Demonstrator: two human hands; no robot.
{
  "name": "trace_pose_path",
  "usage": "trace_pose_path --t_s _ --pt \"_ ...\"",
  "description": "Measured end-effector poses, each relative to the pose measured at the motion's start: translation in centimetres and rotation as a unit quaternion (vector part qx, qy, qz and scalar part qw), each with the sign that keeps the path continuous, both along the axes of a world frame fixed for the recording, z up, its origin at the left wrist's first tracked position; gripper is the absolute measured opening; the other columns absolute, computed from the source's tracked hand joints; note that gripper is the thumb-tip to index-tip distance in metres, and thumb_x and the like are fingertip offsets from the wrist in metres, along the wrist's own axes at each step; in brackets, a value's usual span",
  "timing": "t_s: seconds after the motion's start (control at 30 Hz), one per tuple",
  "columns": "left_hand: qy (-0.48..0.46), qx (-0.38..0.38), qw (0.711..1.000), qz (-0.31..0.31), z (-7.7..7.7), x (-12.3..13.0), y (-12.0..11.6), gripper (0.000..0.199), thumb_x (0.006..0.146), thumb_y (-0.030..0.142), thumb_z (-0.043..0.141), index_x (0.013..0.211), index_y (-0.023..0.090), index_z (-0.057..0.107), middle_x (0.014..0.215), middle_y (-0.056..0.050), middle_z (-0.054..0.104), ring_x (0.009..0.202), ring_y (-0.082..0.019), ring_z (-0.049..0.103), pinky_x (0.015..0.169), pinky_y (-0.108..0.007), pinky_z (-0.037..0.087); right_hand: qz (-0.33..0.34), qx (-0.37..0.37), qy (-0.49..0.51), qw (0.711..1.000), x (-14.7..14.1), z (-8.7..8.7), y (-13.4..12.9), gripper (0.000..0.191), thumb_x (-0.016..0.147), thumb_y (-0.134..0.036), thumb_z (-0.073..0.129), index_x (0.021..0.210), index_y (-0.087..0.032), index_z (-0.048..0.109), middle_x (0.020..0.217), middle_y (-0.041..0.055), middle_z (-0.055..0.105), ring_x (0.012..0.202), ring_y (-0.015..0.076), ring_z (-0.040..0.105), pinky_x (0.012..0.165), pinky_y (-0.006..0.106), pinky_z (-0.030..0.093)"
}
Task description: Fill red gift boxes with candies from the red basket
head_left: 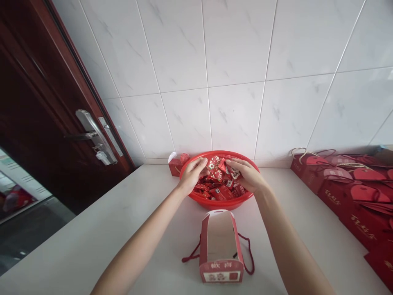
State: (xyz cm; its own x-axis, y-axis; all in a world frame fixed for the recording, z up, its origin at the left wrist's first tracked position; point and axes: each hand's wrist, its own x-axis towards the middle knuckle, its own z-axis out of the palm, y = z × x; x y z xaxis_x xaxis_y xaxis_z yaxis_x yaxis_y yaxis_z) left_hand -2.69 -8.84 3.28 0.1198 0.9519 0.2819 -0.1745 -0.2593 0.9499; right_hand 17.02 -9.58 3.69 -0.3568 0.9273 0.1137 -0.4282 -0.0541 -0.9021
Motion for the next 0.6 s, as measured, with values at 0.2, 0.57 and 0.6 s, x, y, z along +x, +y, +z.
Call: trace_pose_path --t_s 0.2,0.57,0.6 --pt "-0.075 0.007 0.996 -0.043 1.4 0.0 -3.0 0.041 0.069 0.053 0.083 0.079 0.017 0.066 0.077 -0.001 0.067 0.073 -0.015 0.064 0.073 -0.027 0.054 0.078 0.075 -0.053 0.993 -0.1 3.1 -3.5 0.028 0.075 -0.043 0.081 0.081 -0.017 0.072 0.075 0.0017 0.068 0.071 0.0143 0.063 0.069 0.029 0.057" --pt "0.101 0.024 0.992 -0.075 3.6 -1.0 -7.0 0.035 0.076 0.049 0.071 0.068 0.018 0.055 0.073 0.0 0.056 0.076 -0.019 0.063 0.07 -0.031 0.055 0.007 0.252 -0.31 0.917 0.2 6.5 -8.8 0.038 0.085 -0.05 0.069 0.067 -0.019 0.056 0.059 -0.0049 0.04 0.051 0.008 0.034 0.045 0.023 0.027" --pt "0.101 0.007 0.99 -0.095 3.5 -1.1 -7.0 0.033 0.076 0.047 0.07 0.068 0.018 0.055 0.075 0.0 0.056 0.076 -0.019 0.063 0.071 -0.031 0.055 0.004 0.263 -0.331 0.906 0.3 6.7 -9.1 0.04 0.086 -0.05 0.068 0.064 -0.02 0.053 0.057 -0.0052 0.038 0.051 0.0082 0.033 0.045 0.024 0.026"
